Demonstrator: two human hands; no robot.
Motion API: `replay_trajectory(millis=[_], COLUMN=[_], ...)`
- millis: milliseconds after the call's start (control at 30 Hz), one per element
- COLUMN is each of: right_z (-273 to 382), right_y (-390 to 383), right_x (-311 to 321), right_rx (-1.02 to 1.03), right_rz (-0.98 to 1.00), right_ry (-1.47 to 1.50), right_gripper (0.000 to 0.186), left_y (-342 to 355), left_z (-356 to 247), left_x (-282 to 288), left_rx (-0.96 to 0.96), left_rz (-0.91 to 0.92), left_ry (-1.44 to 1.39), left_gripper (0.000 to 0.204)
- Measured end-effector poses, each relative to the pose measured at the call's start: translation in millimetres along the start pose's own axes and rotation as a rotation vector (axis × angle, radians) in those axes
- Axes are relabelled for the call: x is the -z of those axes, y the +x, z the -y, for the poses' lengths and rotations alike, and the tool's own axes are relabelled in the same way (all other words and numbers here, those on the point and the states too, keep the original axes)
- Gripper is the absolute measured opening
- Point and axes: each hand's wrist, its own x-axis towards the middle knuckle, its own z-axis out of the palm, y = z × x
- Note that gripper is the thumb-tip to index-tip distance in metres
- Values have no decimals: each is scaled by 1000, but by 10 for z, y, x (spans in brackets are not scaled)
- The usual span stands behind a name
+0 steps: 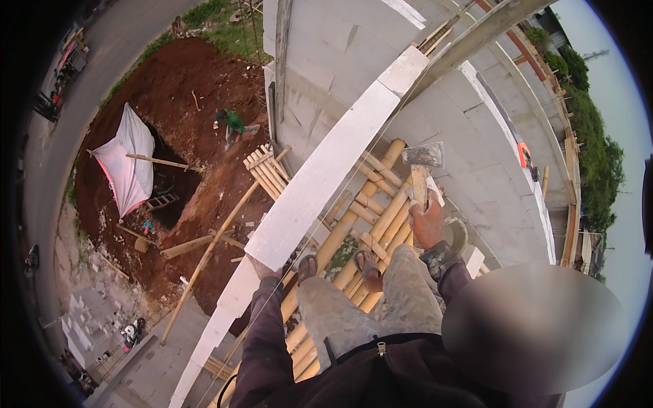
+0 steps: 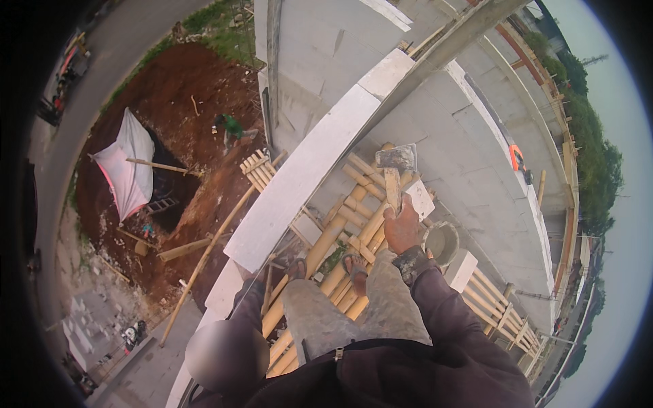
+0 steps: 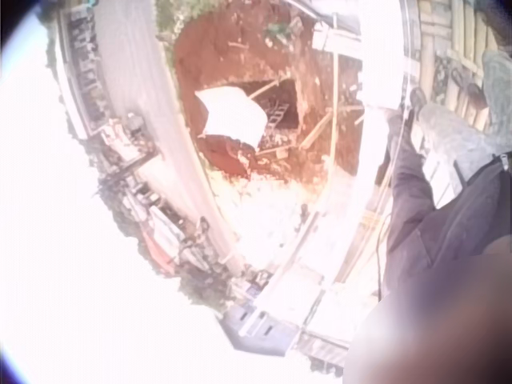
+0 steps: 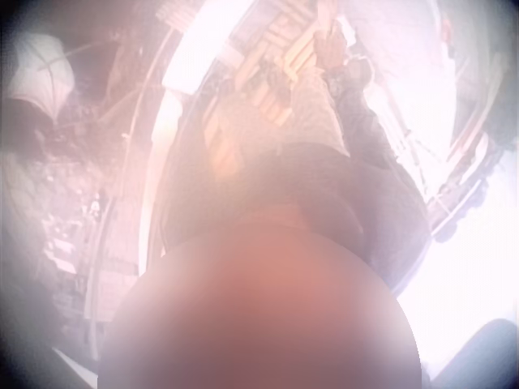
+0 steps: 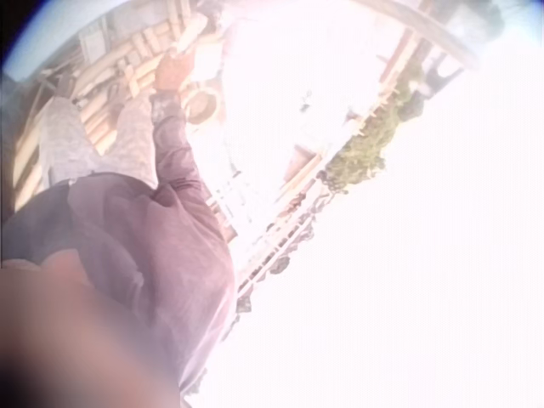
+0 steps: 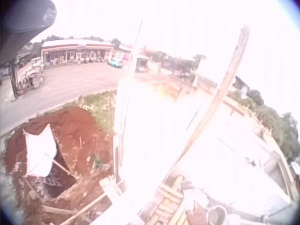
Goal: The person places a white concrete block onto a bamboo scaffold, adjusts its position, and uses a hammer to tap it into place. They then measure the wall with a tape measure and hammer a nail into the block.
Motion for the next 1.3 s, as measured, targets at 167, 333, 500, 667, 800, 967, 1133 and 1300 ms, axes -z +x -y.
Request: replay_trajectory(millis=[167, 333, 500, 667, 800, 967, 1133, 1300], right_z=[652, 877, 645, 678, 733, 723, 746, 824], right_y=[901, 1590, 1660, 1336, 944, 630, 513, 227], right_x=[18, -301, -413, -56, 197, 261, 104, -46], right_rx=[218, 308, 240, 308, 167, 118, 118, 164], right_rz=[-118, -65, 62, -140, -96, -112, -66, -90], right_ry=[66, -115, -328, -33, 325, 345, 266, 193], right_gripper=[39, 31, 30, 26, 29, 25, 35, 53], left_y=[-20, -69, -32, -49, -70, -81, -98, -728], left_z=[32, 67, 57, 54, 44, 39, 48, -682], left_x=[-4, 45, 52, 49, 53, 57, 60, 138], left_rx=[-4, -8, -24, -36, -52, -51, -50, 65], left_rz=[-9, -21, -36, -41, -42, -61, -109, 6], left_ry=[17, 49, 68, 109, 129, 167, 258, 637], left_gripper=[74, 74, 75, 76, 76, 77, 77, 66])
